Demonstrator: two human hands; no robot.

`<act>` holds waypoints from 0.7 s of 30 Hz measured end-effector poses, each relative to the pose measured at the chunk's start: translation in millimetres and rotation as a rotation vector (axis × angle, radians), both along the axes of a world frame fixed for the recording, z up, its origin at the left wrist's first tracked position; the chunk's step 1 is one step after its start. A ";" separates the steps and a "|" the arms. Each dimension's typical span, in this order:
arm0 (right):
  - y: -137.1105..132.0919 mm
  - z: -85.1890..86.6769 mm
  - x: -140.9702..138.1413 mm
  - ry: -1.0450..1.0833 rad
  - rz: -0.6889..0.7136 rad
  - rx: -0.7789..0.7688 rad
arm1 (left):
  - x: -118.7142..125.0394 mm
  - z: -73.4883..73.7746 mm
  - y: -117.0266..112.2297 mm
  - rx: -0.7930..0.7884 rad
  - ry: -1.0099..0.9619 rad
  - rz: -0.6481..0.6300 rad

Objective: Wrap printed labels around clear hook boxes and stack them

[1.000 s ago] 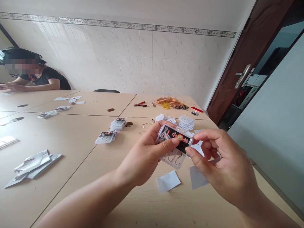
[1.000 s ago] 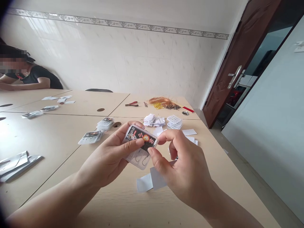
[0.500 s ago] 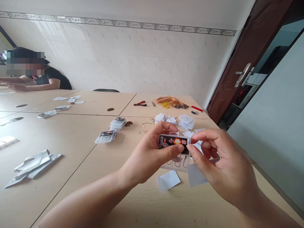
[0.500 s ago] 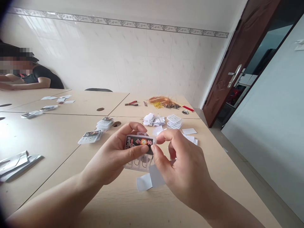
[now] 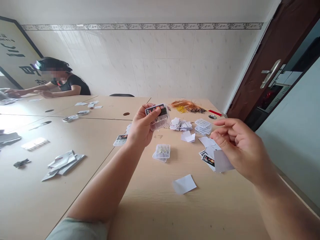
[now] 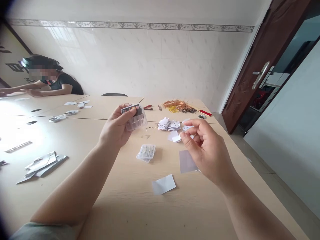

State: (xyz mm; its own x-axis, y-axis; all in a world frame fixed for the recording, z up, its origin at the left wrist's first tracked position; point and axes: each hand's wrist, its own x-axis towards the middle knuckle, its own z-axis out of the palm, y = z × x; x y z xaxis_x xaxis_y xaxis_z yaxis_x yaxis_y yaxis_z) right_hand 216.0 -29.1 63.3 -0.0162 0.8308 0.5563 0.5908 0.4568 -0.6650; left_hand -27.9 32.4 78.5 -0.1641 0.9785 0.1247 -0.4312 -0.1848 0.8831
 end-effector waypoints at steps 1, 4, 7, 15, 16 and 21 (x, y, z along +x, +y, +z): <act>3.4 -4.5 -0.7 -0.012 0.007 -0.044 | -5.5 -4.7 11.8 -0.041 0.024 0.018; 6.4 -24.2 -7.3 -0.073 0.061 -0.142 | -16.4 -24.3 40.1 -0.191 0.116 0.020; -2.7 -47.9 -13.2 -0.142 0.121 -0.254 | -17.7 -43.6 51.2 -0.308 0.206 -0.057; -14.6 -85.8 1.6 -0.134 0.215 -0.410 | -19.6 -65.6 30.4 -0.367 0.397 -0.192; -13.2 -88.6 2.1 -0.126 0.221 -0.404 | -23.9 -68.0 26.9 -0.377 0.424 -0.190; -12.0 -101.8 -2.4 -0.111 0.257 -0.372 | -51.7 -82.7 10.1 -0.439 0.552 -0.111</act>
